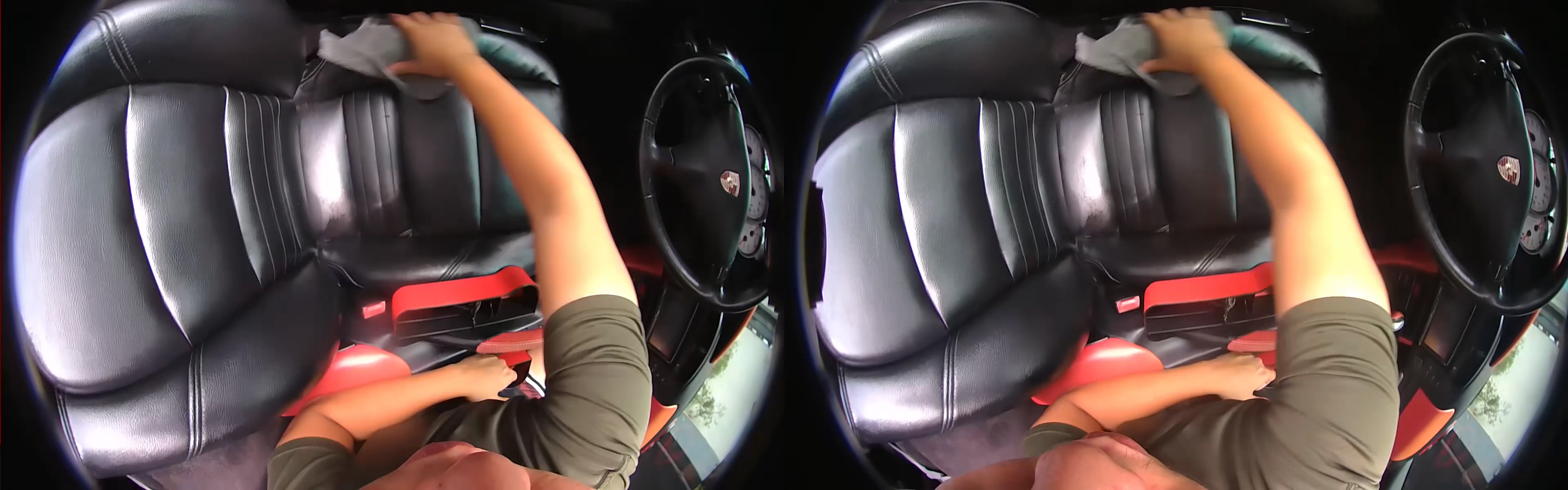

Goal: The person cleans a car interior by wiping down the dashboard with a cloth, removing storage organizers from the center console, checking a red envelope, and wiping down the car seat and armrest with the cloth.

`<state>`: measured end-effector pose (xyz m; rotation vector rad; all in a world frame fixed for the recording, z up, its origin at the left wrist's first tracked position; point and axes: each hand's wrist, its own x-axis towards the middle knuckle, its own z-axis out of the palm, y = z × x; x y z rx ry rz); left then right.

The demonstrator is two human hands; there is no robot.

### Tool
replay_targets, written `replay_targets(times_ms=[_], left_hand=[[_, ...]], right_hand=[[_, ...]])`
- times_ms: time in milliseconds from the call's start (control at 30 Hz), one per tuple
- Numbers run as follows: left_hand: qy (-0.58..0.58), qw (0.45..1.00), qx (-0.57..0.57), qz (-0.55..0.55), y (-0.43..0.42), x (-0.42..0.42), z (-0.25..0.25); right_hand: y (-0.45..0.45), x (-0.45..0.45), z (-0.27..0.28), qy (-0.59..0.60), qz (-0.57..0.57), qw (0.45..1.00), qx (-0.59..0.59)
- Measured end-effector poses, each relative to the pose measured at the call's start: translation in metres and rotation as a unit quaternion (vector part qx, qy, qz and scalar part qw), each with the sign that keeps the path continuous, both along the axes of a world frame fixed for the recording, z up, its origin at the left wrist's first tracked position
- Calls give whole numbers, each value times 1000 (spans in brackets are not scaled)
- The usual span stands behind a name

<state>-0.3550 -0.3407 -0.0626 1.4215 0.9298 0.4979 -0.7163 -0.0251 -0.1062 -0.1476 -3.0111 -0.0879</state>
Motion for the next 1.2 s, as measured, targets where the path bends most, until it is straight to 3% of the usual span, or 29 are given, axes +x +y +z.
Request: replay_targets(times_ms=[33,100,133,200,267,333,400,467,533,567,633,700,733,767,833,900,967,1033,1100,1133,1200], left_hand=[[4,1000,6,14,-3,-1,2],[27,1000,4,9,-3,-9,10],[27,999,2,17,0,-16,16],[21,999,-6,32,1,-31,27],[-8,996,-43,74,5,-40,34],[-31,996,-25,75,7,-44,36],[-33,997,-10,64,8,-24,19],[-36,998,-3,43,14,-5,6],[-38,999,5,11,22,0,0],[3,998,-23,-52,32,-23,24],[-175,982,47,55,22,18,-20],[-198,946,131,222,11,29,-29],[-197,917,173,302,6,35,-33],[-272,931,43,237,7,38,-40],[-299,938,-48,166,3,49,-44],[-229,951,53,202,9,24,-25],[-222,919,140,294,6,11,-11],[-238,926,117,270,6,21,-12],[-233,932,122,251,13,48,-27],[-179,964,74,184,17,31,-14],[-49,999,5,23,26,-3,13]], right_hand=[[35,57,1,91,-44,993,63],[76,121,-15,72,-192,978,33],[89,145,-20,-4,-300,954,0],[118,186,-30,-84,-341,928,-121],[103,210,8,-293,-377,868,-138],[52,206,45,-376,-319,869,43],[35,202,22,-282,-212,931,98],[15,182,-35,-77,-213,974,-1],[-29,143,-58,-43,-202,978,29],[-60,122,-69,-43,-172,984,-11],[-130,82,-81,-4,-37,986,-160],[-196,36,-94,-4,126,957,-260],[-216,17,-87,21,160,949,-271],[-200,6,-90,36,211,940,-266],[-162,-4,-91,11,272,916,-294],[-145,-19,-89,38,273,930,-242],[-156,-29,-91,75,209,958,-183],[-187,-14,-96,74,109,972,-195],[-209,32,-85,9,142,981,-136],[-217,55,-74,-16,158,982,-101],[-214,122,-56,-87,334,932,-108]])
